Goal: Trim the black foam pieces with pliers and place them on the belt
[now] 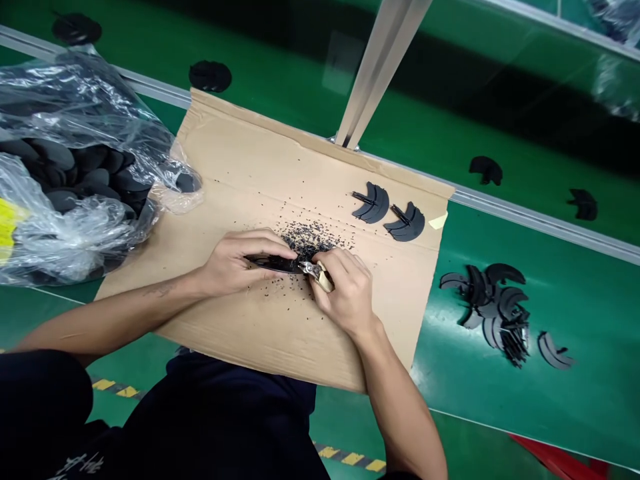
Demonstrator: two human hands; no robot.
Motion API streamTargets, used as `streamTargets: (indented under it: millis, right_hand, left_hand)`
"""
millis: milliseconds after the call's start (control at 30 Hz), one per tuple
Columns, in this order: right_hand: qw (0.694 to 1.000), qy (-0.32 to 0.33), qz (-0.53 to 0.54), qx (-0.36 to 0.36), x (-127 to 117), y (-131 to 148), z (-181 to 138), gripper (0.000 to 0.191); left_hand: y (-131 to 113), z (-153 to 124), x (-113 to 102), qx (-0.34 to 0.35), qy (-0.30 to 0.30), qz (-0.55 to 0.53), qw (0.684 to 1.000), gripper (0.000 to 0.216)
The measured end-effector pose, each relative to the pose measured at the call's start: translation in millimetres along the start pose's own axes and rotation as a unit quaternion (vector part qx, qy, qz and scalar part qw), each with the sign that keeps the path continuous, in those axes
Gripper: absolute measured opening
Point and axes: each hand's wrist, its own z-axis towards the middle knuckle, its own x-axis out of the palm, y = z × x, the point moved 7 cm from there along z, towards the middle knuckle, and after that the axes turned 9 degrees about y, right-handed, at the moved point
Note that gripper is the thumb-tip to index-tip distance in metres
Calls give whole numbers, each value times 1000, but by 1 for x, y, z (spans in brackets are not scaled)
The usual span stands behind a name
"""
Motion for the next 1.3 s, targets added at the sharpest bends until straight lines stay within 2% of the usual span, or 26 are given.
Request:
streamTargets:
  millis: [233, 500, 767, 900, 1033, 1200, 1300]
  right_hand:
    - [999, 24, -29, 5, 4, 1, -2, 8]
    - [998, 18, -61, -5, 2, 3, -4, 9]
    - [986, 6, -169, -8, 0, 7, -4, 13]
    - [982, 8, -190, -8, 0, 8, -4, 13]
    - [987, 10, -158, -3, 0, 8, -5, 14]
    - [1000, 5, -8, 3, 0, 5, -4, 15]
    - [1000, 3, -5, 31, 0, -2, -5, 14]
  left_hand:
    - [-1, -1, 3, 7, 19, -5, 1000, 20]
    - [-3, -1, 3, 24, 29, -7, 999, 20]
    - [-1, -1, 5, 11, 37, -9, 999, 19]
    - [-1, -2, 6, 3, 29, -27, 999, 18]
    - [-1, -3, 7, 2, 31, -31, 999, 18]
    - [-3, 0, 5, -6, 37, -15, 999, 18]
    - [-3, 1, 3, -9, 33, 2, 999, 19]
